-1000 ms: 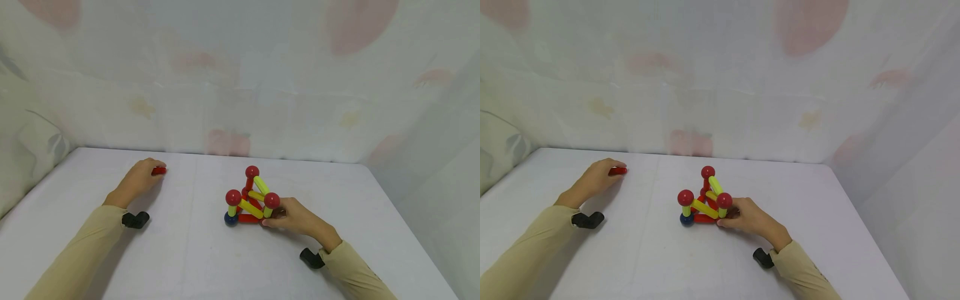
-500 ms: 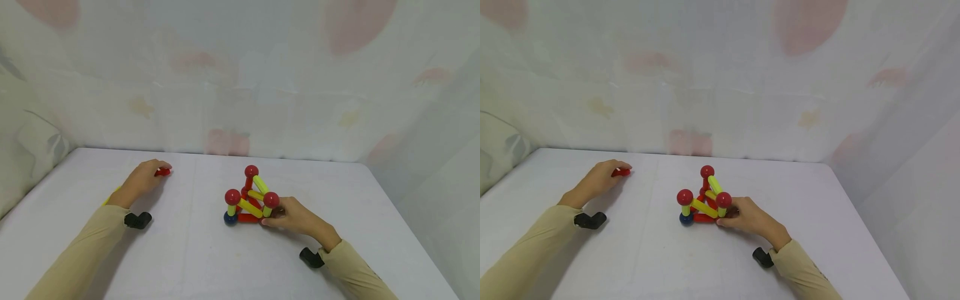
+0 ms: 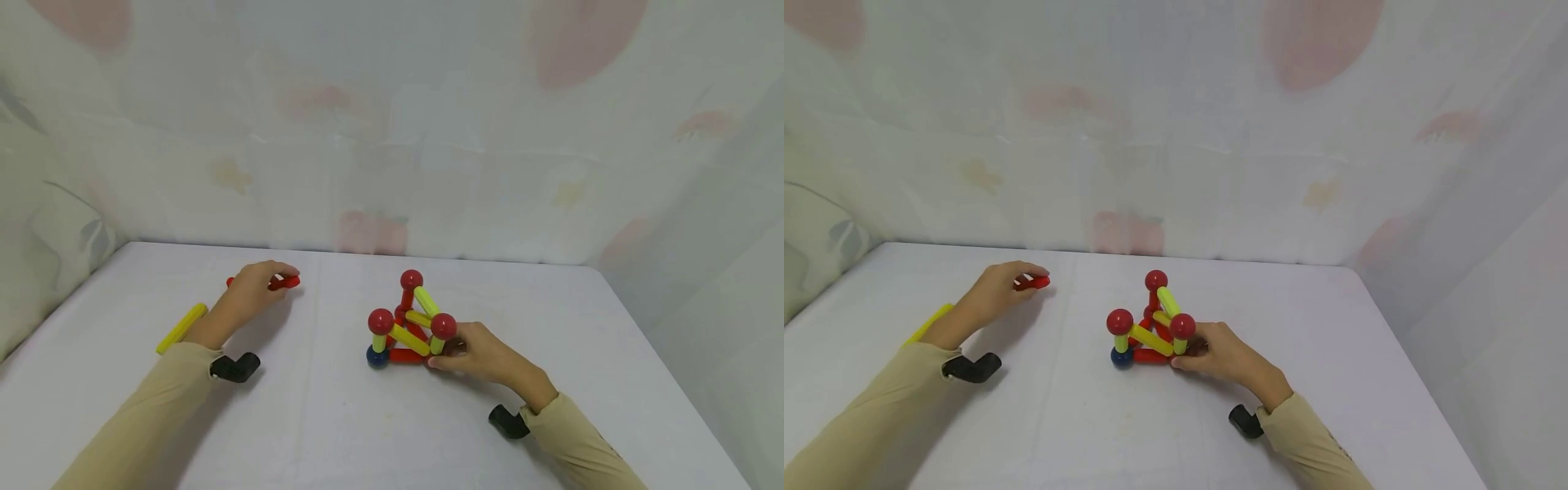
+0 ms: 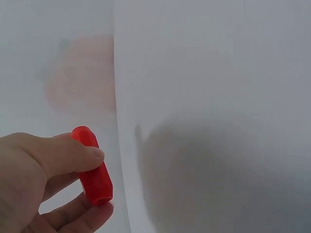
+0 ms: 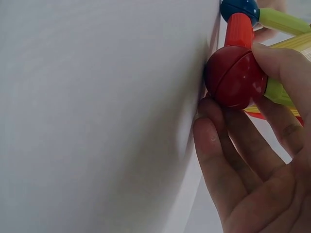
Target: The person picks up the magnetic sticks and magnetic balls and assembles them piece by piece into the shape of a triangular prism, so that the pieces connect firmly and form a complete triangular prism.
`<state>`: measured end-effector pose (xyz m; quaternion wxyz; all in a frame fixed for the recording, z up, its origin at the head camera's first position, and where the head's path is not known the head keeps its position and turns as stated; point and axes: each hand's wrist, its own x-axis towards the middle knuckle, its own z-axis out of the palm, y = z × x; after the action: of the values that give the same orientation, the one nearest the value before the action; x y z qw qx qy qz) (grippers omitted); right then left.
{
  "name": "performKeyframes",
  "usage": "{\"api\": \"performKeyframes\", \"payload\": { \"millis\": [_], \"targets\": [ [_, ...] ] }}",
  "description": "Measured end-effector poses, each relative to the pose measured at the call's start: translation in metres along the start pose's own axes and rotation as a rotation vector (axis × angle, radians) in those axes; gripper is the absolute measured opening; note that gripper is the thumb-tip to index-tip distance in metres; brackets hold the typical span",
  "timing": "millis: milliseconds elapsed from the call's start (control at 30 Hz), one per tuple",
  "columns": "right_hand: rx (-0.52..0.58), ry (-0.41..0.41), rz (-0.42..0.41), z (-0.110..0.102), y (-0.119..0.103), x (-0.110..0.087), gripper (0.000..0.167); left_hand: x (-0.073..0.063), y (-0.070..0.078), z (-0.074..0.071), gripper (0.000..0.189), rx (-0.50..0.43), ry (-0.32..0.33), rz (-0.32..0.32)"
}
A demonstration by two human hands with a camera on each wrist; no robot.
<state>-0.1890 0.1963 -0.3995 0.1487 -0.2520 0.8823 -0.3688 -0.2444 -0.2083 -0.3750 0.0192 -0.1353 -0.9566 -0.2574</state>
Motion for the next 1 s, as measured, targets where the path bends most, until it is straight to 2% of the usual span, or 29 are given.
{"api": "performKeyframes", "payload": {
  "millis": [233, 433, 1000],
  "targets": [
    [-0.001, 0.007, -0.003, 0.001, 0.0, 0.0, 0.035, -0.007, 0.02, 0.005, 0.034, -0.059, 0.045, 0.076],
    [0.001, 0.013, -0.001, 0.001, -0.001, -0.001, 0.035, -0.01, 0.04, 0.007, 0.035, -0.057, 0.076, 0.149],
    [0.003, 0.009, 0.014, 0.0, -0.003, 0.0, 0.033, -0.018, 0.096, 0.008, 0.034, -0.118, 0.121, 0.304]
  ]
}}
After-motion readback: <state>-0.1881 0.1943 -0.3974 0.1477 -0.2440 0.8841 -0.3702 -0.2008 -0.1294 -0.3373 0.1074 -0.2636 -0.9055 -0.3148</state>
